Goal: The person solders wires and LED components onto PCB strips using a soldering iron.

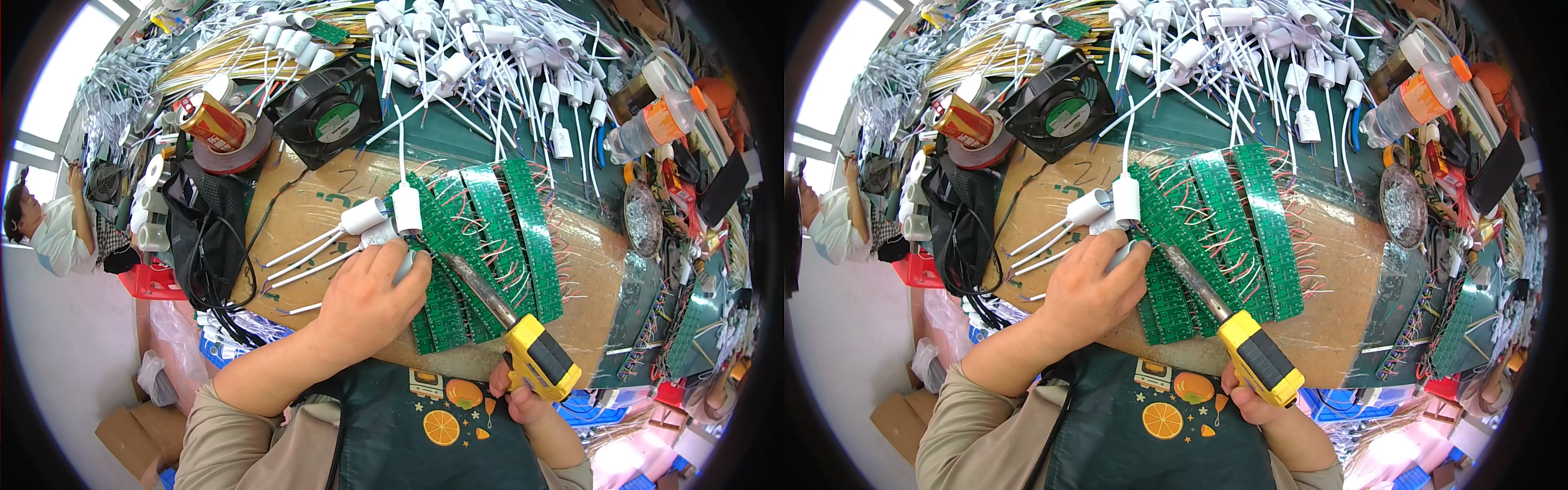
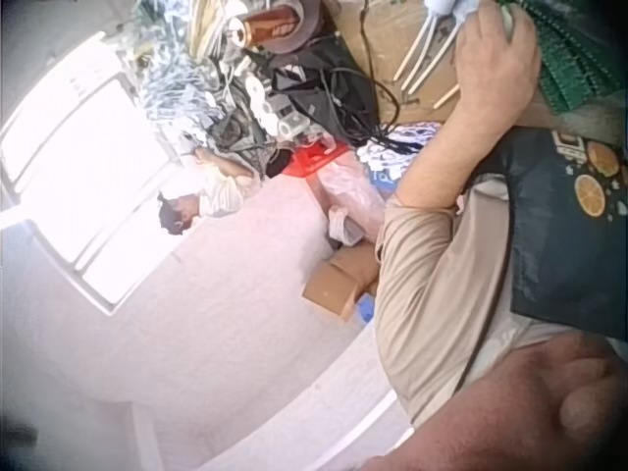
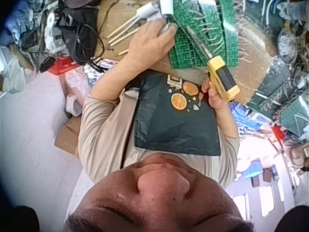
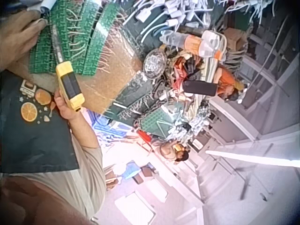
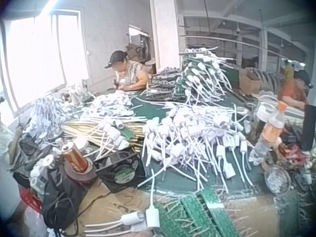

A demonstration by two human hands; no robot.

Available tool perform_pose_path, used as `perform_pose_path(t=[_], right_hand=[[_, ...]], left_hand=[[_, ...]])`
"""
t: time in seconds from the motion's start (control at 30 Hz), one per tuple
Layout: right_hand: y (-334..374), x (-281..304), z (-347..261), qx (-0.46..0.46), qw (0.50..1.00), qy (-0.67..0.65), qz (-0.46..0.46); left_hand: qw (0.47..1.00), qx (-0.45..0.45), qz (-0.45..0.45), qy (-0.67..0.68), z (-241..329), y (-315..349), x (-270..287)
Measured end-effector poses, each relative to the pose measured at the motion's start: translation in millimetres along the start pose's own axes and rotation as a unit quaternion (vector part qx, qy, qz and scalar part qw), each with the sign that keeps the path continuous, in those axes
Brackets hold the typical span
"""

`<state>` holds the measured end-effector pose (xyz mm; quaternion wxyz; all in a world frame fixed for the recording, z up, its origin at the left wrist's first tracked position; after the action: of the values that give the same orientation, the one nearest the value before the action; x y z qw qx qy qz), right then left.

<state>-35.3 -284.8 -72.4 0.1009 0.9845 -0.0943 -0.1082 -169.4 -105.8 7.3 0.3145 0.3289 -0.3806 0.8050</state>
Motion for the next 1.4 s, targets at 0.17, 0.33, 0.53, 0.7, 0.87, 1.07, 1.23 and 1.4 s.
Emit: perform_pose_path(t=[0.17,0.33,0.53,0.7,0.87,1.07,1.23,1.4], right_hand=[[0,0,3,-0.004,1.000,0.019,-0.005],[11,6,23,-0.068,0.997,0.009,-0.026],[11,6,25,-0.069,0.997,0.010,-0.021],[9,6,23,-0.067,0.998,0.001,-0.012],[9,5,19,-0.064,0.998,-0.014,-0.006],[2,1,4,-0.001,1.000,-0.005,0.001],[1,1,5,0.003,1.000,-0.021,-0.006],[0,1,2,0.006,0.999,-0.032,0.004]], left_hand=[[1.000,0.000,-0.005,-0.010,1,0,-1],[1.000,-0.001,-0.015,-0.023,2,-1,-2],[0.999,0.010,-0.034,-0.033,3,-1,-3],[0.998,0.012,-0.041,-0.035,4,-1,-4],[0.998,0.013,-0.044,-0.033,4,-1,-4],[0.999,0.007,-0.036,-0.038,5,-1,-4],[0.999,0.007,-0.033,-0.039,5,-1,-3],[0.998,0.008,-0.046,-0.048,6,-2,-4]])
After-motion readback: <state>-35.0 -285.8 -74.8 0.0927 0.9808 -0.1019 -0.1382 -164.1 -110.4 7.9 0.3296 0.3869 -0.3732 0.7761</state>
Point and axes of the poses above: each hand's wrist, its own y-axis away from the middle knuckle, its own x-axis out of the back of the hand, z = x × y, the point moved 8 cm from there along -y, towards the middle knuckle, and after that the axes turned 14 degrees about y, right-handed, at the moved point
